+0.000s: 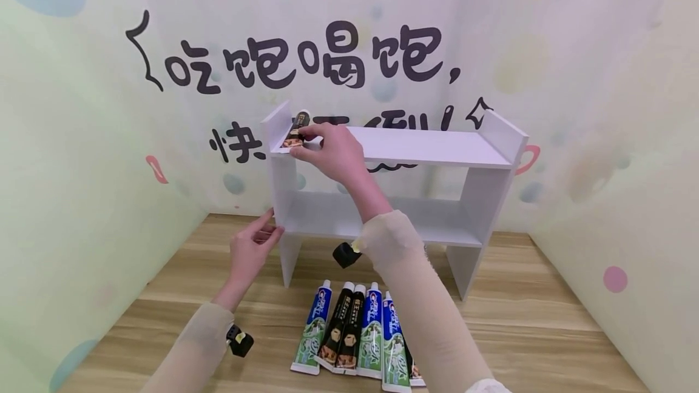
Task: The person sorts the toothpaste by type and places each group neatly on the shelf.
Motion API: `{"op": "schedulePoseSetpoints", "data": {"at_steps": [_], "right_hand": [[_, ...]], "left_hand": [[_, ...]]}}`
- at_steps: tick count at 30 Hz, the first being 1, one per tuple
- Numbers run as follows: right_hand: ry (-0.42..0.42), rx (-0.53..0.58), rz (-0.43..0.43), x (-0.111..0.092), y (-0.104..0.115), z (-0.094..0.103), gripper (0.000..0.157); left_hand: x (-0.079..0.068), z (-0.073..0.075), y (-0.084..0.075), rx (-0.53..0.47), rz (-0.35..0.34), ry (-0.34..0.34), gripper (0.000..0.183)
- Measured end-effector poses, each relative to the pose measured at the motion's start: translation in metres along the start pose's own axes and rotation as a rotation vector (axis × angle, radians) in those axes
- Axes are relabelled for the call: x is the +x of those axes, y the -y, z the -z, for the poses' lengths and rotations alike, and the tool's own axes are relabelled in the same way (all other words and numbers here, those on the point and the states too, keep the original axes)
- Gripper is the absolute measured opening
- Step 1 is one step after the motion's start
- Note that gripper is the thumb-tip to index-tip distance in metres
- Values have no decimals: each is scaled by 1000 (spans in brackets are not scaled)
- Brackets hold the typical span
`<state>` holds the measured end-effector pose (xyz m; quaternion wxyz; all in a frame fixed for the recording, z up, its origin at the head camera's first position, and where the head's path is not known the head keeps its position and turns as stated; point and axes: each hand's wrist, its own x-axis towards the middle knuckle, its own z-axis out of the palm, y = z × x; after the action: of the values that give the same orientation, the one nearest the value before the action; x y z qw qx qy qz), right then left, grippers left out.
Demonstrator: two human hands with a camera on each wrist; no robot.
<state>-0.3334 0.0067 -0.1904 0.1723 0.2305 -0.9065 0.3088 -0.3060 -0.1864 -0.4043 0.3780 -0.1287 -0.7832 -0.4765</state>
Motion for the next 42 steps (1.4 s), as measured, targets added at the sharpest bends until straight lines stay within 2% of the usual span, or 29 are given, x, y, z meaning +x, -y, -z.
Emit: {"op": "schedulePoseSetpoints", "data": {"at_steps": [8,16,22,29,42], "right_hand": [[4,8,-13,0,-1,3,48],[-47,186,53,-6,2,17,49],[-109,214,120,-20,5,31,48],[-154,186,149,-37,5,48,49],[-261,206,186,-76,-18,59,51]], "left_hand": [[1,-3,-4,8,14,12,43],[3,-4,-3,3,-1,1,43],[2,-3,-1,7,-3,-13,42],[2,-2,-1,12,-3,-15,42],[1,-3,-2,5,34,-11,43]]}}
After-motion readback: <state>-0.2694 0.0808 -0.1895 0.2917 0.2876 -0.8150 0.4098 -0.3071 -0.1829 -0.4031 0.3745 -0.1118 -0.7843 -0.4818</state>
